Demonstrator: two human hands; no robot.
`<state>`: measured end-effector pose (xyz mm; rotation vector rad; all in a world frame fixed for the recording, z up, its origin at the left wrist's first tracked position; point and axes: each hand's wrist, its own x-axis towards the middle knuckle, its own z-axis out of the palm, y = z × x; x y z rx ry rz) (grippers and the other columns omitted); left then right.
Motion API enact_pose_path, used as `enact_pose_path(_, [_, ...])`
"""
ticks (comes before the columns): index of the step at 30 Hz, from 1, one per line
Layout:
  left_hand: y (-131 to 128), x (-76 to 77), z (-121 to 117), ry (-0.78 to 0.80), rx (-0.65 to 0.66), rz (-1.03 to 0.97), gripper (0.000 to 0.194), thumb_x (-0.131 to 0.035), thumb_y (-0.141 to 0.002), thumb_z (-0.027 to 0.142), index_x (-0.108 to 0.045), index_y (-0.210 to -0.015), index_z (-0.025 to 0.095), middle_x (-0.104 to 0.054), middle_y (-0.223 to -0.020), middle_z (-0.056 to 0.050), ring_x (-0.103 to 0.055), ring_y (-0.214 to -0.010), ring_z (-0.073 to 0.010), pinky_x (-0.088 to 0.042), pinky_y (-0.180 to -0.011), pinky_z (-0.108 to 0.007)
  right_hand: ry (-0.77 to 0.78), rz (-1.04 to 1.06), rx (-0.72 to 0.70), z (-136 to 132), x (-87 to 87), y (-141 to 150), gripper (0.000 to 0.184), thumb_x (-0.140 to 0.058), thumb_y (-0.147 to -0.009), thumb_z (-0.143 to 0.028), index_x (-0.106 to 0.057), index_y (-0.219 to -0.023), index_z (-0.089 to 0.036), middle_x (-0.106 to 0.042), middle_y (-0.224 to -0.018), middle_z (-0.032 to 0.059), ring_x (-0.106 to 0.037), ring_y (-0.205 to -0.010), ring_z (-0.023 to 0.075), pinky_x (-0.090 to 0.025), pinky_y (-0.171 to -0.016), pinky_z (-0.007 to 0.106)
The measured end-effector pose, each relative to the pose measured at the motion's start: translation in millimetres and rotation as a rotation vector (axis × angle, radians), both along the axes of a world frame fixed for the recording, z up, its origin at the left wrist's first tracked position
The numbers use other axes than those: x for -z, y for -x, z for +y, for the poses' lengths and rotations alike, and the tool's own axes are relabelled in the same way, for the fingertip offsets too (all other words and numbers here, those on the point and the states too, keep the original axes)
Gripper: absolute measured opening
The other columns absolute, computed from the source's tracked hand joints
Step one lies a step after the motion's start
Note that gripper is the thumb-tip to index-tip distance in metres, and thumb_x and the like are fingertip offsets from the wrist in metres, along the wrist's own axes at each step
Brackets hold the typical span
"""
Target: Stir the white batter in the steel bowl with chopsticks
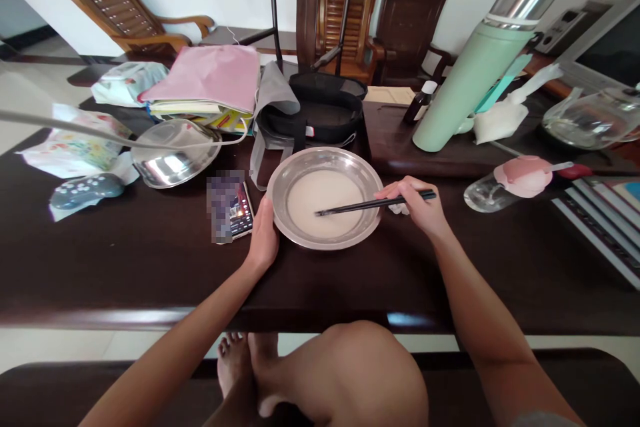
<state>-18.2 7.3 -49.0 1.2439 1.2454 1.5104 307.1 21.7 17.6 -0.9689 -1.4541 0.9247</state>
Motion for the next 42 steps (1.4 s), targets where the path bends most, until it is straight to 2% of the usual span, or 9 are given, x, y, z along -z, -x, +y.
enact_pose_path(3, [0.1, 1.1, 0.5, -0.005, -0.003, -0.003, 0.056, -0.046, -0.108, 0.065, -0.071, -0.14, 0.026, -0.07, -0.148, -0.007, -0.056, -0.148, -0.0298, -0.036, -0.131, -0.048, -0.022, -0.001, 0.035, 0.0, -0.8, -0.1, 0.037, -0.074, -0.096, -0.055, -0.079, -0.074, -0.026, -0.087, -0.087, 0.0047, -0.083, -0.085, 0.024, -0.066, -0.08, 0.038])
enact_pose_path(7, [-0.2, 0.8, 0.5, -0.003, 0.001, 0.002, 0.055, -0.044, -0.108, 0.064, -0.07, -0.14, 0.027, -0.07, -0.149, -0.006, -0.056, -0.148, -0.0293, -0.036, -0.132, -0.048, -0.028, 0.083, 0.041, 1.0, -0.6, -2.3, 0.042, -0.071, -0.098, -0.055, -0.077, -0.068, -0.025, -0.084, -0.076, 0.0041, -0.081, -0.074, 0.0223, -0.065, -0.072, 0.036])
enact_pose_path(12, [-0.1, 0.1, 0.4, 0.0, 0.01, 0.012, 0.055, -0.043, -0.109, 0.063, -0.069, -0.141, 0.027, -0.07, -0.148, -0.006, -0.056, -0.149, -0.0286, -0.036, -0.131, -0.048, -0.016, -0.02, 0.007, -0.2, -1.2, -0.3, 0.037, -0.075, -0.095, -0.055, -0.08, -0.074, -0.025, -0.086, -0.085, 0.005, -0.084, -0.086, 0.0238, -0.066, -0.082, 0.037])
enact_pose_path(16, [0.7, 0.8, 0.4, 0.001, 0.004, 0.023, 0.055, -0.043, -0.109, 0.063, -0.069, -0.141, 0.026, -0.069, -0.149, -0.007, -0.055, -0.149, -0.0287, -0.036, -0.131, -0.048, -0.038, 0.066, 0.07, 1.0, -1.0, -1.6, 0.04, -0.074, -0.096, -0.054, -0.078, -0.07, -0.025, -0.085, -0.078, 0.004, -0.082, -0.076, 0.0226, -0.065, -0.073, 0.036])
enact_pose_path(21, [0.2, -0.3, 0.1, 0.001, 0.0, 0.025, 0.056, -0.043, -0.109, 0.063, -0.069, -0.141, 0.026, -0.071, -0.147, -0.006, -0.057, -0.147, -0.029, -0.038, -0.13, -0.048, -0.006, 0.007, -0.008, 0.5, -0.8, 0.0, 0.038, -0.074, -0.096, -0.056, -0.08, -0.073, -0.026, -0.086, -0.082, 0.0048, -0.083, -0.082, 0.024, -0.066, -0.08, 0.038])
enact_pose_path(26, [-1.1, -3.5, -0.8, 0.017, -0.009, 0.013, 0.055, -0.045, -0.108, 0.063, -0.071, -0.138, 0.025, -0.071, -0.147, -0.007, -0.058, -0.146, -0.0299, -0.039, -0.13, -0.049, -0.028, 0.037, 0.065, 0.8, -1.5, -1.9, 0.039, -0.074, -0.096, -0.056, -0.078, -0.071, -0.026, -0.085, -0.08, 0.0041, -0.082, -0.077, 0.0227, -0.066, -0.077, 0.037])
enact_pose_path(32, [0.6, 1.2, 0.3, 0.005, 0.001, 0.029, 0.056, -0.043, -0.109, 0.064, -0.069, -0.141, 0.026, -0.07, -0.147, -0.007, -0.055, -0.149, -0.0288, -0.035, -0.132, -0.049, 0.011, -0.017, -0.025, -1.2, -1.3, 0.7, 0.039, -0.074, -0.094, -0.058, -0.08, -0.074, -0.026, -0.086, -0.083, 0.0052, -0.083, -0.083, 0.0243, -0.067, -0.081, 0.039])
enact_pose_path(38, [1.0, 2.8, 0.5, 0.003, 0.003, 0.03, 0.056, -0.042, -0.109, 0.064, -0.068, -0.143, 0.027, -0.069, -0.15, -0.006, -0.055, -0.149, -0.0291, -0.036, -0.131, -0.049, -0.019, 0.068, 0.068, 0.2, -1.8, -2.5, 0.044, -0.072, -0.096, -0.058, -0.076, -0.068, -0.024, -0.084, -0.076, 0.0051, -0.081, -0.073, 0.023, -0.066, -0.073, 0.038])
enact_pose_path(42, [1.0, 3.1, 0.3, -0.006, 0.001, 0.031, 0.056, -0.043, -0.109, 0.064, -0.069, -0.142, 0.027, -0.07, -0.148, -0.006, -0.056, -0.148, -0.0291, -0.037, -0.131, -0.049, 0.005, -0.023, -0.003, -0.8, -1.4, 0.3, 0.039, -0.073, -0.095, -0.058, -0.079, -0.074, -0.025, -0.086, -0.082, 0.0048, -0.083, -0.082, 0.0238, -0.067, -0.08, 0.038])
